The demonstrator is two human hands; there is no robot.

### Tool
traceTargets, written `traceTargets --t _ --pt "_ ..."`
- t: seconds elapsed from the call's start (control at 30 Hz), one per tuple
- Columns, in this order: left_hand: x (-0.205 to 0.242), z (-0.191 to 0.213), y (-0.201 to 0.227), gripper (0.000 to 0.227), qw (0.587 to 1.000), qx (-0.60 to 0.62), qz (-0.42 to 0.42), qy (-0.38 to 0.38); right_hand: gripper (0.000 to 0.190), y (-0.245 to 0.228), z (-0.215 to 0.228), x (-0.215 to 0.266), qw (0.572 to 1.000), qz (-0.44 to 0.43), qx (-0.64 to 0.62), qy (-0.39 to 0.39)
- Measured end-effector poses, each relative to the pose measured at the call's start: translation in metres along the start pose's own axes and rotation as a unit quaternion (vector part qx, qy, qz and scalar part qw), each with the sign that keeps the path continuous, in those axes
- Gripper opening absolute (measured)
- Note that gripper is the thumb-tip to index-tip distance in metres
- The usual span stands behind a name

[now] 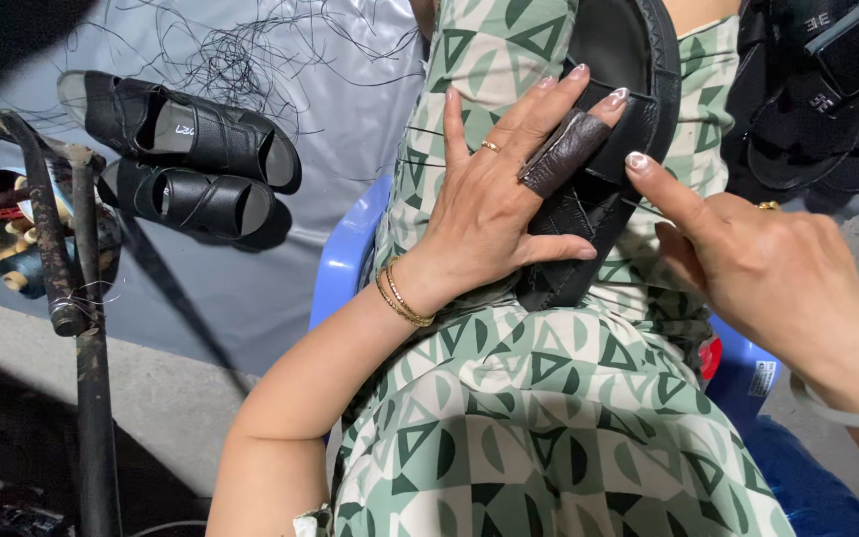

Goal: The person uses a needle and thread to stitch the leather upper of a black sandal to its sole while holding it on their lap.

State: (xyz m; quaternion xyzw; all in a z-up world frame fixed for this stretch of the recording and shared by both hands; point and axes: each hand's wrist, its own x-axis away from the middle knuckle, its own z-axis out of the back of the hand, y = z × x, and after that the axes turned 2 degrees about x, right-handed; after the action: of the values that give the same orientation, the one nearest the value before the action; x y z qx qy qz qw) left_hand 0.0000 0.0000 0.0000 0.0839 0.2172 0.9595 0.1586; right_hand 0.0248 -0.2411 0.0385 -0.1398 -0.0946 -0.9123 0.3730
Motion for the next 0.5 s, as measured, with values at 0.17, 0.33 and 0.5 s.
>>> traceTargets --t 0.17,0.33,0.5 --pt "0.000 -0.003 0.000 0.115 1.000 0.014 -0.001 0.011 0.063 -0.008 0.000 -0.004 0.999 -0.006 -0.040 0.024" --pt "0.008 -0.008 0.002 0.104 0.998 0.059 -0.002 0.033 0.063 -0.015 0.007 -0.003 0.999 -0.024 -0.027 0.031" --pt "0.010 0.006 0.011 0.012 0.928 -0.002 -0.185 0.324 0.069 -0.017 0.020 0.002 0.995 -0.048 -0.089 0.018"
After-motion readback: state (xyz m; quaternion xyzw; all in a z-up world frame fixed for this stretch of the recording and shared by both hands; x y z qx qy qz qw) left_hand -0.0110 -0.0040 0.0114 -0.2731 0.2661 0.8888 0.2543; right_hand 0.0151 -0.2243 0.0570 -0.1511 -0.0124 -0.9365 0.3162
